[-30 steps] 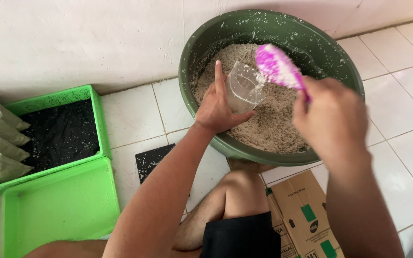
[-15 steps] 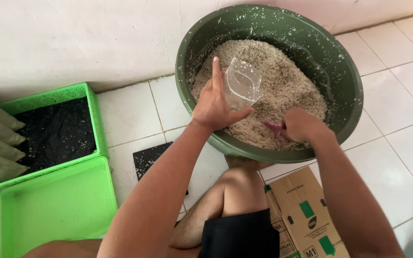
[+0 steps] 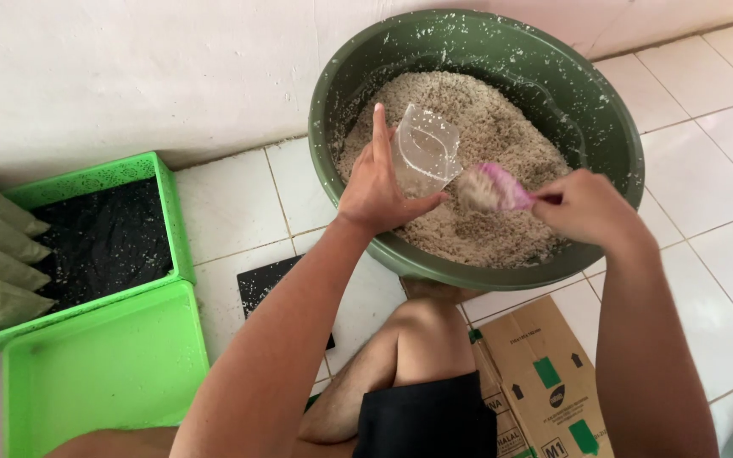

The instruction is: Packaging granular material from a large container into small plastic bags and weighing them on a scale

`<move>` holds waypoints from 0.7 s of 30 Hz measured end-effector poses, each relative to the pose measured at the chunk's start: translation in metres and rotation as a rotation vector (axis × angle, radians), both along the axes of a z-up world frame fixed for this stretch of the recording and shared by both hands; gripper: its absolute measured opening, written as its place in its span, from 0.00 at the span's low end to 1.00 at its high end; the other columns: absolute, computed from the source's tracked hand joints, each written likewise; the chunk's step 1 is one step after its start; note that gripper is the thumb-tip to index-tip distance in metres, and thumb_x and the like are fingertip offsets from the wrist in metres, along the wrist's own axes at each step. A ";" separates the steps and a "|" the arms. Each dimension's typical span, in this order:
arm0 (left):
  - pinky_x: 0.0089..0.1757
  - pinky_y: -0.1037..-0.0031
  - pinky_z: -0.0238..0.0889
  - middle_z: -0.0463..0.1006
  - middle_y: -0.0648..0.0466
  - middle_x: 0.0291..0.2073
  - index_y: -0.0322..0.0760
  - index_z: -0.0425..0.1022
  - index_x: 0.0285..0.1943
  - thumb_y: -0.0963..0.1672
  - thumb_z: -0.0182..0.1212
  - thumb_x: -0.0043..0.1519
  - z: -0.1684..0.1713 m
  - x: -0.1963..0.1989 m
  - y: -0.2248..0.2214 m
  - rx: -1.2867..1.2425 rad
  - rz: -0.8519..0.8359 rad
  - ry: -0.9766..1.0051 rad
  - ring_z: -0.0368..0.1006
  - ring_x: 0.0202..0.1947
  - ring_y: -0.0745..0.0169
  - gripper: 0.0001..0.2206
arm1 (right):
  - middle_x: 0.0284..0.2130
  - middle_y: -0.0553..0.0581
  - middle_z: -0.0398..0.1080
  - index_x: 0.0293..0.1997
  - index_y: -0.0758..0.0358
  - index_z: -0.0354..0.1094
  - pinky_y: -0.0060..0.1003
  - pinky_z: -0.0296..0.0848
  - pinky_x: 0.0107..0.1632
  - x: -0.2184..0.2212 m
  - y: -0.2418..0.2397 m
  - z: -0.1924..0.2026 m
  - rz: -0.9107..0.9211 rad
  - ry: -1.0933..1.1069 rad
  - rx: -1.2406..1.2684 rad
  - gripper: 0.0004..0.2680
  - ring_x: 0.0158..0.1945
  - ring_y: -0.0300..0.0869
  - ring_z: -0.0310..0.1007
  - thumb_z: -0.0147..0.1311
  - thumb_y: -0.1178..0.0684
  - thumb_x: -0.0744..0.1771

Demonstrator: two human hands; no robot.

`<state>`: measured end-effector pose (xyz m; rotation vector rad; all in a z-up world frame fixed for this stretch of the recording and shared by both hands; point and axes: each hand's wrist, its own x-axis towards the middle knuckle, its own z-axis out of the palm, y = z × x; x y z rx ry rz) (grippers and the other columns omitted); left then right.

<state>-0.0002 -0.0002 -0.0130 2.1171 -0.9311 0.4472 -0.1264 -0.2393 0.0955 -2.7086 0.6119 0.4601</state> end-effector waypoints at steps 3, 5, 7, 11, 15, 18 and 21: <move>0.60 0.58 0.61 0.59 0.26 0.64 0.18 0.21 0.71 0.60 0.72 0.51 0.003 0.003 0.000 0.111 0.009 0.051 0.63 0.63 0.37 0.64 | 0.30 0.66 0.79 0.56 0.64 0.71 0.26 0.57 0.16 -0.004 0.007 0.019 0.017 -0.160 -0.012 0.11 0.13 0.39 0.60 0.50 0.59 0.68; 0.60 0.58 0.61 0.61 0.26 0.63 0.18 0.22 0.71 0.60 0.73 0.50 0.000 0.002 -0.001 0.077 0.004 0.038 0.64 0.62 0.36 0.63 | 0.29 0.67 0.78 0.54 0.67 0.71 0.27 0.55 0.14 -0.009 0.013 0.033 0.064 -0.286 0.000 0.11 0.12 0.39 0.60 0.51 0.61 0.67; 0.60 0.57 0.62 0.63 0.26 0.62 0.17 0.22 0.71 0.59 0.73 0.50 0.000 0.002 -0.001 0.042 -0.001 0.026 0.66 0.61 0.36 0.63 | 0.28 0.69 0.78 0.53 0.71 0.71 0.27 0.53 0.11 -0.014 0.027 0.048 0.111 -0.411 0.011 0.10 0.11 0.40 0.61 0.52 0.63 0.66; 0.60 0.57 0.60 0.62 0.27 0.63 0.19 0.20 0.71 0.59 0.74 0.49 0.003 0.001 0.000 0.058 0.003 0.076 0.64 0.62 0.37 0.64 | 0.28 0.69 0.76 0.50 0.76 0.72 0.28 0.56 0.11 -0.015 0.055 0.070 0.202 -0.627 -0.075 0.10 0.12 0.41 0.66 0.53 0.66 0.65; 0.59 0.59 0.61 0.62 0.24 0.61 0.18 0.19 0.70 0.61 0.71 0.50 0.000 0.003 -0.002 0.109 0.028 0.086 0.64 0.61 0.35 0.64 | 0.25 0.65 0.76 0.46 0.74 0.75 0.26 0.58 0.10 -0.010 0.080 0.061 0.330 -0.751 -0.170 0.09 0.13 0.38 0.66 0.52 0.69 0.64; 0.56 0.60 0.65 0.66 0.27 0.60 0.18 0.21 0.71 0.60 0.73 0.49 -0.004 0.004 -0.003 0.040 0.020 0.062 0.67 0.59 0.35 0.64 | 0.22 0.64 0.72 0.38 0.75 0.74 0.30 0.65 0.12 -0.012 0.098 0.052 0.408 -0.764 -0.445 0.04 0.14 0.42 0.67 0.51 0.66 0.65; 0.53 0.59 0.70 0.67 0.26 0.58 0.20 0.20 0.71 0.58 0.75 0.48 -0.001 0.001 -0.003 0.012 0.014 0.072 0.70 0.57 0.35 0.64 | 0.23 0.64 0.73 0.43 0.73 0.75 0.24 0.58 0.08 -0.017 0.096 0.053 0.389 -0.733 -0.532 0.06 0.11 0.38 0.64 0.51 0.65 0.67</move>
